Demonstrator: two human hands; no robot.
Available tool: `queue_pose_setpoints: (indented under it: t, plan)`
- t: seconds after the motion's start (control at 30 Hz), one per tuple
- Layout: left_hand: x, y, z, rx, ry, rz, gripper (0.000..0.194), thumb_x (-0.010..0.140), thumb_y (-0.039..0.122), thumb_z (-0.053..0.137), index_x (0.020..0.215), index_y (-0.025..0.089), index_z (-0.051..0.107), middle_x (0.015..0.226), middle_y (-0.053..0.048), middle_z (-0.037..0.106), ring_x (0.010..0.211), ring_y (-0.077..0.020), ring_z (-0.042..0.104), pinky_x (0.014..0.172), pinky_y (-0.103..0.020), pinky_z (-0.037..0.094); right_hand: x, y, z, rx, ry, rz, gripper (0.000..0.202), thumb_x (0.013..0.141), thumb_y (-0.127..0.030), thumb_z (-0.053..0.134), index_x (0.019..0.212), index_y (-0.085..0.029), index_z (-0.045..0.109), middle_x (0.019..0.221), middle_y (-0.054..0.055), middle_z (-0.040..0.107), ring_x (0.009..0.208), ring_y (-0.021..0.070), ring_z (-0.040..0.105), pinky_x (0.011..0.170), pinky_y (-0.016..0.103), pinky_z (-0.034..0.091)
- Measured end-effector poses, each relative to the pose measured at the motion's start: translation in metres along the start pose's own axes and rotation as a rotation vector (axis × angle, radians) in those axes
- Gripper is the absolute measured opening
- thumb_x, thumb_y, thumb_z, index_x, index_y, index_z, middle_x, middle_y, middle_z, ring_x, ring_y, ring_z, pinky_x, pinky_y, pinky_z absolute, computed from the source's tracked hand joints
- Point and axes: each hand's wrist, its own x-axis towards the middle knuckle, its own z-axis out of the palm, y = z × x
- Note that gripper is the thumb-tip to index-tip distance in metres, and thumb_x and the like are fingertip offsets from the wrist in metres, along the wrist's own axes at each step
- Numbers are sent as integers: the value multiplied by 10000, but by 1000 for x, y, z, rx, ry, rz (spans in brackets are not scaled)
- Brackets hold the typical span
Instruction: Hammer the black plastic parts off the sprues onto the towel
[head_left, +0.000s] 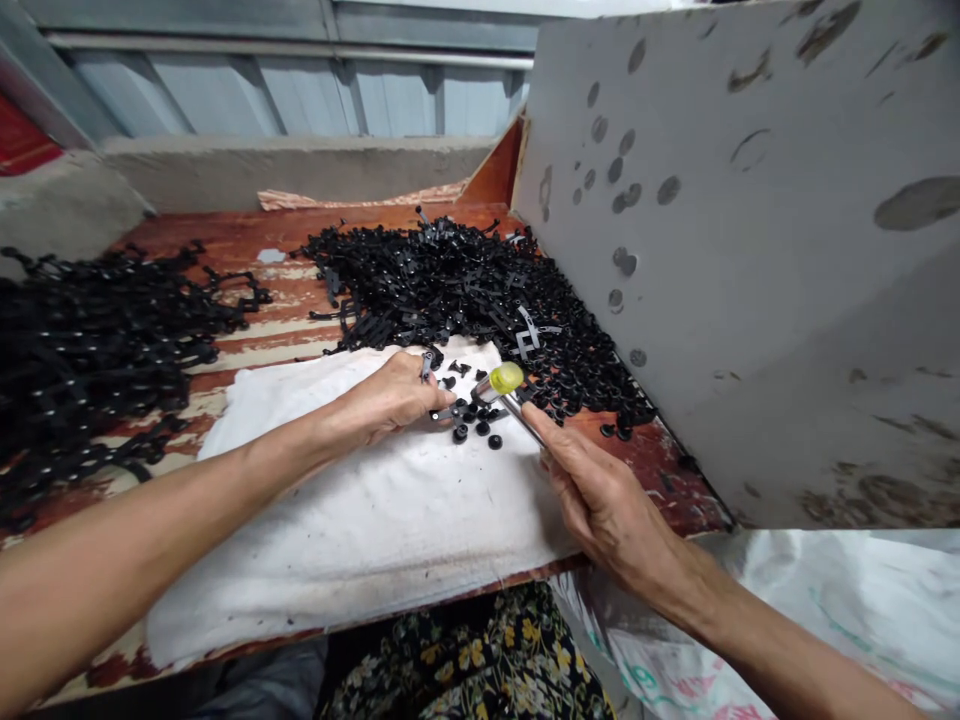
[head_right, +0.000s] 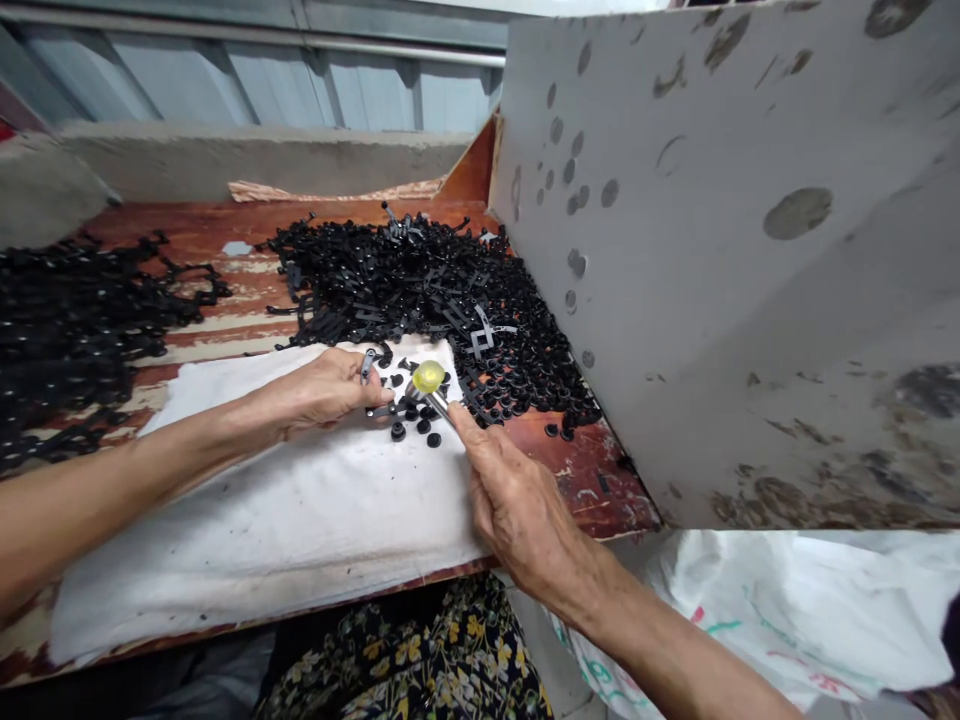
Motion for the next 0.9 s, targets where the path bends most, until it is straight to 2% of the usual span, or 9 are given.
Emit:
queue_pose_setpoints:
  t: [0.1,0.23,0.37,0.47,0.57,0.67,0.8,0.83,0.9]
  plan:
    - [-3,3,-1,-30,-6,-2,279,648,20,659,487,165,484,355,80,385,315,-40,262,323,-189,182,-1,2,2,-37,-36,1,672,916,-22,374,1553,-214,285,1048,130,677,839,223,677,741,406,607]
    - [-9,-5,4,-148,11,-62,265,715,65,645,517,165,500,376,51,460,289,-37,243,315,-201,153,3,1,-2,-46,-31,-1,657,920,-32,373,1550,-203,293,1009,123,667,843,224,665,743,402,603]
    - [-15,-11,11,-237,69,-176,263,744,99,655,576,194,477,335,79,379,265,-58,253,304,-205,134,6,2,-1,-92,-76,14,677,899,-31,368,1548,-212,305,937,96,659,706,200,638,617,356,591]
    - [-16,-11,14,-273,78,-217,272,739,105,663,582,197,461,337,75,381,273,-62,281,308,-199,132,7,1,-1,-72,-62,12,685,888,-22,377,1546,-201,317,990,119,673,758,217,651,664,376,595]
    - [-16,-10,14,-265,89,-231,252,744,126,667,591,190,477,353,58,432,272,-55,274,309,-200,136,7,-5,-5,-26,0,-17,672,908,-24,386,1553,-196,300,1029,136,676,832,237,649,719,388,593]
    - [-16,-10,15,-247,102,-237,246,741,112,668,590,184,488,352,59,438,262,-49,262,305,-205,138,7,-9,-8,-36,75,-40,701,916,-18,393,1571,-219,243,962,110,664,787,223,626,661,348,581]
    - [-18,-9,17,-273,116,-205,256,710,82,682,581,184,487,375,55,444,298,-76,390,311,-196,141,10,-8,-10,-149,-50,-41,722,853,-5,367,1551,-175,301,851,82,619,603,195,560,497,314,532]
    - [-18,-8,17,-280,123,-199,255,702,75,684,578,183,489,378,54,443,309,-82,411,312,-194,141,11,-8,-12,-149,-66,-44,710,855,-11,363,1545,-177,319,833,74,607,587,188,548,492,310,527]
    - [-20,-6,17,-276,136,-197,253,690,64,684,567,176,494,382,51,454,300,-70,383,312,-190,145,13,-11,-15,-96,-10,-58,694,888,-22,370,1552,-209,300,843,65,595,645,188,566,566,316,548]
